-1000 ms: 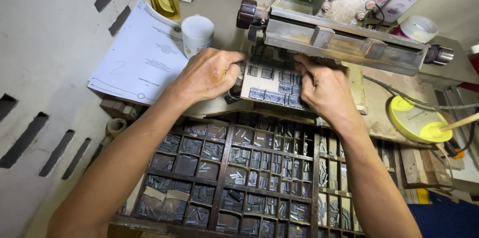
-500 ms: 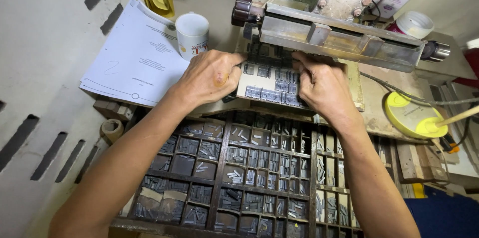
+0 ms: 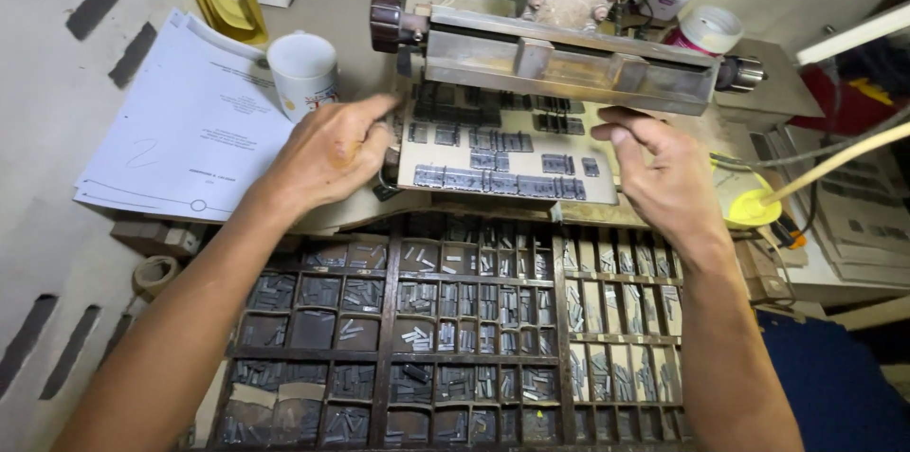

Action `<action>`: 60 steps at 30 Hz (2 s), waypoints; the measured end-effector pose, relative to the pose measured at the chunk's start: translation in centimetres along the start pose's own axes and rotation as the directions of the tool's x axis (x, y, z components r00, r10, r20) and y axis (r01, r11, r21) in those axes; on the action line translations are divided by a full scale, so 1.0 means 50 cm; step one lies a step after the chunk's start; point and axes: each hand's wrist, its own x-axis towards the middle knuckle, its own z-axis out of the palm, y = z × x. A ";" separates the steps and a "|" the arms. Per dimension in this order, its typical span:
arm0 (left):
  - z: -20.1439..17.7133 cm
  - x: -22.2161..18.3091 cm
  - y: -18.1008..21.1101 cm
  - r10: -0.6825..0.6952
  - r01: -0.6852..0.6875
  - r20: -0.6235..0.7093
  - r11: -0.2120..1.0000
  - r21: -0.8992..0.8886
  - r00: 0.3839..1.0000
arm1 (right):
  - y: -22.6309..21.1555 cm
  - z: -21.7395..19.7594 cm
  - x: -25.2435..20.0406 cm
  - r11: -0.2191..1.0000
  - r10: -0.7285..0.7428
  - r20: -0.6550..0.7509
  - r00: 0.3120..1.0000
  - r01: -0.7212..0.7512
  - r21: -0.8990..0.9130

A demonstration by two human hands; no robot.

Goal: Manually typesetting by picking up individual metal characters from a type case and arranging them in a frame according to a reference document.

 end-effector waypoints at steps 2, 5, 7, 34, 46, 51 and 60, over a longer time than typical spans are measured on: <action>-0.002 0.005 -0.002 0.005 -0.005 -0.024 1.000 0.007 1.000 | 0.028 -0.004 -0.006 1.000 -0.008 -0.031 0.999 0.009 0.027; 0.014 0.021 -0.019 0.022 -0.023 -0.082 1.000 -0.008 0.996 | 0.041 0.008 -0.009 1.000 -0.020 -0.020 1.000 0.020 0.004; 0.024 0.015 -0.017 0.036 -0.034 -0.105 0.999 0.017 0.994 | 0.030 0.028 -0.003 0.978 -0.194 -0.002 0.981 0.194 0.079; 0.090 0.032 0.065 0.196 -0.189 0.013 0.921 0.342 0.980 | -0.013 0.106 0.015 0.952 -0.289 0.058 0.956 0.293 -0.083; 0.066 -0.059 0.127 0.202 -0.155 -0.121 0.937 0.314 0.972 | -0.013 -0.047 -0.101 0.986 -0.158 -0.114 0.981 0.162 0.026; 0.149 -0.255 0.059 0.003 0.003 -0.246 1.000 0.026 0.969 | 0.070 -0.042 -0.222 0.996 0.026 -0.157 0.987 -0.011 0.094; 0.328 -0.535 -0.028 -0.299 0.311 -0.207 0.950 0.027 0.931 | 0.098 -0.040 -0.164 0.979 -0.203 -0.091 0.975 0.201 -0.033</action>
